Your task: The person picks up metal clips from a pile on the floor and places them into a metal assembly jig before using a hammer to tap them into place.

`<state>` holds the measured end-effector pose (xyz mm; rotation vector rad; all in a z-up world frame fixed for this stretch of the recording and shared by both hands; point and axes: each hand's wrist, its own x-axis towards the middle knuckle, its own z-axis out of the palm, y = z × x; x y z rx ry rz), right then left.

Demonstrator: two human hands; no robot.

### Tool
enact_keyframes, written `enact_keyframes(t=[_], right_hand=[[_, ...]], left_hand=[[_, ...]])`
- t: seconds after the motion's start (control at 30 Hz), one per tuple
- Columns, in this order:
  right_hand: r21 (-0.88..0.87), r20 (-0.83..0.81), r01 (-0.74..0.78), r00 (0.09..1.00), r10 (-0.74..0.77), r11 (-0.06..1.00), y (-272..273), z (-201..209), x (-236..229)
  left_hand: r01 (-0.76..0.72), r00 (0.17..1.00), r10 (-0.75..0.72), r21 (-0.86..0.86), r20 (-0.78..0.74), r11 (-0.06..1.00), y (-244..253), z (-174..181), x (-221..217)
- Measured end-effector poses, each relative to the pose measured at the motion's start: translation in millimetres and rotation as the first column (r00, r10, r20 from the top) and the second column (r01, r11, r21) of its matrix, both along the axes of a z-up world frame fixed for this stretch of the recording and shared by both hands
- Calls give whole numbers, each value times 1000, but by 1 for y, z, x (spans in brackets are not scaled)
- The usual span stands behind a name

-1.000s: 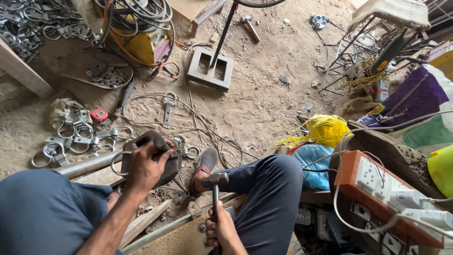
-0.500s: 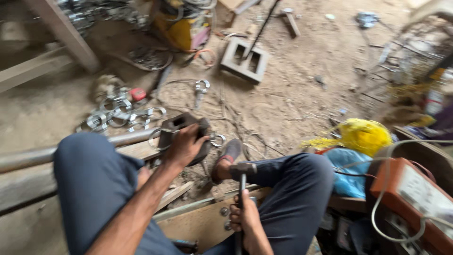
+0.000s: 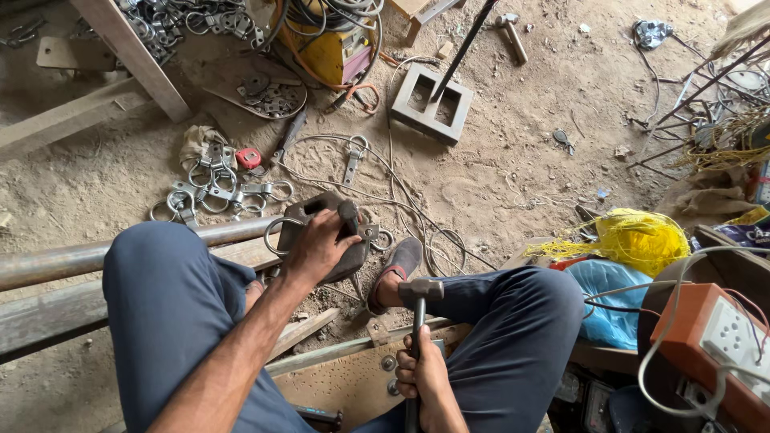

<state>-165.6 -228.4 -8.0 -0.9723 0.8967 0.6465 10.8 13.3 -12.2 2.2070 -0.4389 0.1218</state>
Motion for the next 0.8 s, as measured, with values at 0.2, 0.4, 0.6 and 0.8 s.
enact_keyframes(t=[0.2,0.4,0.6,0.8], right_hand=[[-4,-16,0,1000,0,1000,3,9,2],[-21,-16,-3,1000,3,1000,4,13,2],[-23,0,2,1000,-2,1000,5,13,2],[-45,-5,-4,1000,4,999,5,13,2]], left_hand=[[-7,1000,7,-6,14,1000,-2,-12,0],[-28,993,26,20,117,999,-2,-9,1],[-37,995,35,18,95,999,-2,1,-2],[24,1000,-24,42,-3,999,-3,12,1]])
